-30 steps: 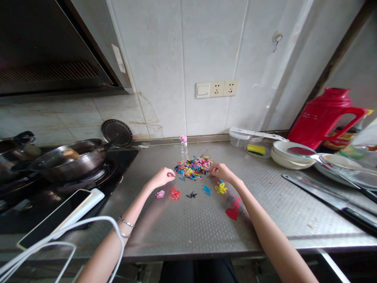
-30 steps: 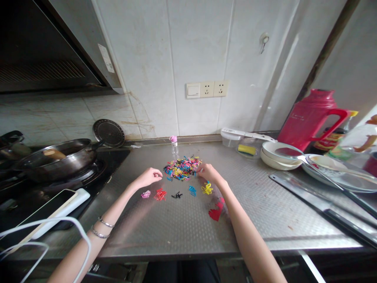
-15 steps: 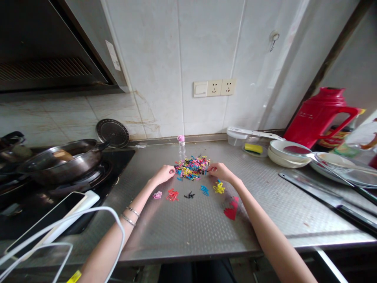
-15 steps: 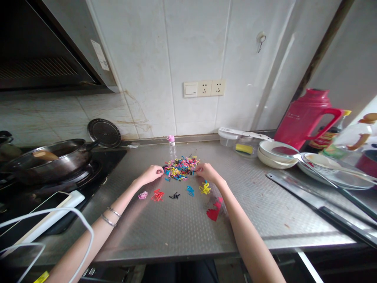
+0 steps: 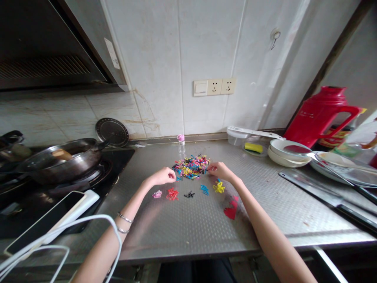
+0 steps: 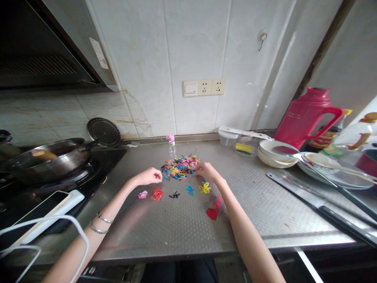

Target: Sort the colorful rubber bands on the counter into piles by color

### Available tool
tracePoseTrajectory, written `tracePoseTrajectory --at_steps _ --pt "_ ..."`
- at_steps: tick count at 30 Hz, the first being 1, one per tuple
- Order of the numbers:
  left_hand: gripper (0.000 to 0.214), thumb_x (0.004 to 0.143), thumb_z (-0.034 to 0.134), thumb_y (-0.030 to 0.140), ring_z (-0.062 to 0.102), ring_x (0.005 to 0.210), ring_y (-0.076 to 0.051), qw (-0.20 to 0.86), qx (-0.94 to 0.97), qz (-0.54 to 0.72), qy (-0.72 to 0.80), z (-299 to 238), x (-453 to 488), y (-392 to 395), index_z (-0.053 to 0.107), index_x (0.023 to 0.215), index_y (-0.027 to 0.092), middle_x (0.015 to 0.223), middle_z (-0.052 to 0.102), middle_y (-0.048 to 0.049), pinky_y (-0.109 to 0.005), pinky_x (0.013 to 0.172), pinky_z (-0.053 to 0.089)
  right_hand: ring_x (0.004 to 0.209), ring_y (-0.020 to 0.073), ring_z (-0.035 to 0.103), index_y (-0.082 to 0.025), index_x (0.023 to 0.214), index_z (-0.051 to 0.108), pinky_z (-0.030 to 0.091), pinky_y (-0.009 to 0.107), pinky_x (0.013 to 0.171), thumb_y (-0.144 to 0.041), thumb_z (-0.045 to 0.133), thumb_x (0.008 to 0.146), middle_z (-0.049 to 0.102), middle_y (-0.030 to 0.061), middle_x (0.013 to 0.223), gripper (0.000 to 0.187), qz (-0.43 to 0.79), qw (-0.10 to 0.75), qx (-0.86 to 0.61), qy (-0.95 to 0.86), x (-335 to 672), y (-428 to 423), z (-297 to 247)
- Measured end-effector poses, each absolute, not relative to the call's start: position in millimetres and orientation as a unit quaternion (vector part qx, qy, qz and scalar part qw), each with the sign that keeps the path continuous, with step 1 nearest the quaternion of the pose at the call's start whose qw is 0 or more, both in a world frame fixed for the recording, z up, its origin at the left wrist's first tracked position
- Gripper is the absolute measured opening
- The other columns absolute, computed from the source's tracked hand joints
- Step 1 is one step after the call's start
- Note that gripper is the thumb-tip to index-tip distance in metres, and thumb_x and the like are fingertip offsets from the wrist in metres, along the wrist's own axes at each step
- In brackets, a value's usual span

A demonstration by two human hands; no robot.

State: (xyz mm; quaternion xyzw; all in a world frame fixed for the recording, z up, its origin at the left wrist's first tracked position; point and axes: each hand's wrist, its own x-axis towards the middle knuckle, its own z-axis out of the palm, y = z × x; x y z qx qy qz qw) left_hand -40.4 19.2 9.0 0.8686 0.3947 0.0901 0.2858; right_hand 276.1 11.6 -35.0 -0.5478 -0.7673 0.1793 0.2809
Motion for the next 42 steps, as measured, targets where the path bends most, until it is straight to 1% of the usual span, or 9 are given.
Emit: tracePoseTrajectory --at_steps 2,5,13,18,21,25,34,38,42 --pt "0.02 0.068 0.052 0.025 0.053 0.061 -0.012 0.303 0.866 0.073 0.39 12 -41 11 0.065 0.072 0.011 0.067 0.064 -0.0031 -0.019 0.059 0.037 0.062 0.0116 0.057 -0.015 0.078 0.067 0.041 0.019 0.059 -0.019 0.055 0.067 0.064 0.001 0.067 0.016 0.179 0.283 -0.547 -0.767 276 12 -35" --pt "0.02 0.068 0.051 0.025 0.054 0.062 -0.012 0.296 0.864 0.082 0.4 11 -42 8 0.065 0.072 0.011 0.067 0.064 -0.0032 -0.019 0.059 0.037 0.062 0.0119 0.057 -0.015 0.078 0.067 0.041 0.019 0.059 -0.019 0.055 0.067 0.064 0.0011 0.066 0.017 0.177 0.285 -0.551 -0.764 275 11 -34" --pt "0.015 0.07 0.051 0.022 0.054 0.066 -0.014 0.158 0.859 0.135 0.468 -3 -41 32 0.064 0.07 0.014 0.072 0.062 -0.0048 -0.022 0.064 0.038 0.062 0.0119 0.057 -0.015 0.078 0.066 0.041 0.019 0.059 -0.017 0.054 0.067 0.064 0.0009 0.066 0.017 0.183 0.287 -0.547 -0.765 274 10 -33" --pt "0.017 0.069 0.055 0.025 0.053 0.064 -0.013 0.126 0.85 0.143 0.492 -12 -45 34 0.062 0.081 0.016 0.072 0.06 -0.0023 -0.022 0.06 0.037 0.061 0.0118 0.057 -0.015 0.078 0.066 0.041 0.019 0.059 -0.018 0.054 0.067 0.064 0.001 0.066 0.017 0.187 0.282 -0.544 -0.768 275 11 -34" --pt "0.015 0.07 0.055 0.026 0.053 0.063 -0.013 0.125 0.851 0.149 0.489 -14 -49 33 0.062 0.079 0.016 0.071 0.06 -0.0019 -0.022 0.059 0.036 0.06 0.0117 0.056 -0.015 0.077 0.066 0.041 0.019 0.058 -0.019 0.054 0.066 0.064 0.0009 0.066 0.017 0.187 0.284 -0.549 -0.763 276 11 -34" --pt "0.014 0.071 0.054 0.025 0.053 0.063 -0.013 0.145 0.858 0.142 0.473 -15 -51 33 0.063 0.072 0.015 0.069 0.061 -0.0026 -0.021 0.06 0.036 0.062 0.0116 0.056 -0.015 0.078 0.066 0.041 0.018 0.058 -0.018 0.054 0.066 0.064 0.0007 0.066 0.017 0.184 0.284 -0.551 -0.763 276 10 -33" --pt "0.019 0.07 0.052 0.026 0.054 0.063 -0.013 0.193 0.848 0.159 0.467 -10 -50 31 0.065 0.069 0.012 0.069 0.063 -0.0052 -0.022 0.062 0.038 0.061 0.0118 0.056 -0.015 0.077 0.066 0.041 0.018 0.057 -0.017 0.053 0.067 0.063 0.0005 0.064 0.017 0.181 0.29 -0.547 -0.765 275 7 -31" --pt "0.023 0.068 0.053 0.03 0.054 0.064 -0.013 0.288 0.837 0.136 0.445 1 -57 26 0.066 0.07 0.011 0.069 0.064 -0.0041 -0.021 0.061 0.038 0.061 0.0116 0.056 -0.015 0.077 0.066 0.041 0.018 0.057 -0.015 0.052 0.066 0.063 0.0001 0.064 0.017 0.182 0.29 -0.549 -0.762 275 8 -31" --pt "0.022 0.064 0.057 0.031 0.051 0.057 -0.01 0.373 0.827 0.033 0.419 7 -61 19 0.067 0.071 0.012 0.063 0.063 -0.0013 -0.019 0.053 0.035 0.061 0.0115 0.056 -0.015 0.078 0.066 0.041 0.018 0.058 -0.017 0.053 0.067 0.063 0.0002 0.065 0.018 0.182 0.288 -0.546 -0.765 276 10 -33"
